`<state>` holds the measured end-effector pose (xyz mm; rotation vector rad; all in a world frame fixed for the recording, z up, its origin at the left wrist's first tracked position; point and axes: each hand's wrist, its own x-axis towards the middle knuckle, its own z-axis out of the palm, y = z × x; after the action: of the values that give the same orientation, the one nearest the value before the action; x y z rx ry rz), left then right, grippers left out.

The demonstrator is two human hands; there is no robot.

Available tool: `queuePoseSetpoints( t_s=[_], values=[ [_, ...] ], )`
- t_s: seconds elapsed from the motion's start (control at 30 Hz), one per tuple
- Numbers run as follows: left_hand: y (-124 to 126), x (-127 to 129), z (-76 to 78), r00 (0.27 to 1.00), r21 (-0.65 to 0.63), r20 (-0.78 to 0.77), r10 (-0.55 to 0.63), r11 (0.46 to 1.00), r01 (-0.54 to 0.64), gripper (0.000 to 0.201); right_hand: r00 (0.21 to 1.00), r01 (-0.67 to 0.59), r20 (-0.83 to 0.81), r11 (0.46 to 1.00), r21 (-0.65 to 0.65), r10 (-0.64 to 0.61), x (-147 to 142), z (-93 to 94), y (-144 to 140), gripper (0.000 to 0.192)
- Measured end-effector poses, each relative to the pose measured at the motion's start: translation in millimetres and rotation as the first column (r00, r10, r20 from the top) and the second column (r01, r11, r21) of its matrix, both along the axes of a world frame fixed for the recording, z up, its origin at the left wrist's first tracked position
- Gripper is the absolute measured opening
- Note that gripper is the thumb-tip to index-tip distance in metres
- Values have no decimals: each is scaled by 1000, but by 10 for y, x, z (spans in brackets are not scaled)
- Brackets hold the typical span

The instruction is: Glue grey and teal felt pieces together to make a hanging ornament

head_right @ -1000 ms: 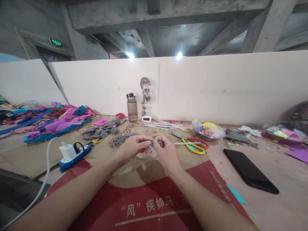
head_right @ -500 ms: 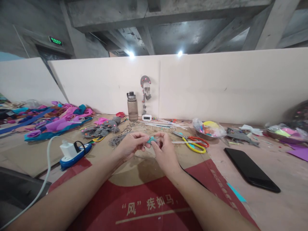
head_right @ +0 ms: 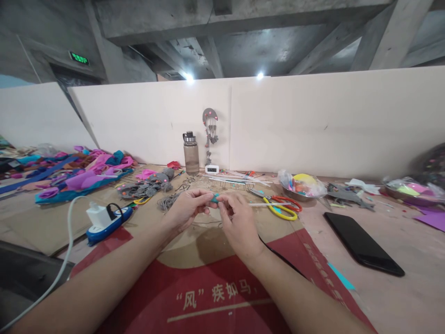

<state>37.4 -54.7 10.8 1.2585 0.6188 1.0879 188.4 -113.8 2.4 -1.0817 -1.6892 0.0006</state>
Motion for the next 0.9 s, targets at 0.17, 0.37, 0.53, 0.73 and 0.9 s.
queuePoseSetpoints(
  t_s=[0.17,0.37,0.53,0.73,0.9],
  values=[
    [-6,-2,6,1000,33,25,8,999,-9,24,998,-18,56,999,32,16,-5,7,-4,19],
    [138,-93,11,987,24,94,128,991,-130,25,982,-131,133,990,-50,136,-19,-35,-3,26],
    [291,-261,85,938,-87,198,284,959,-271,24,953,-226,171,963,-147,250,-66,-59,2,26],
    [402,-437,233,837,-299,372,400,906,-300,11,841,-392,242,854,-342,483,-131,-38,-96,29],
    [503,-597,303,752,-286,503,426,903,-321,15,703,-502,319,762,-409,635,-167,57,-202,21]
  ],
)
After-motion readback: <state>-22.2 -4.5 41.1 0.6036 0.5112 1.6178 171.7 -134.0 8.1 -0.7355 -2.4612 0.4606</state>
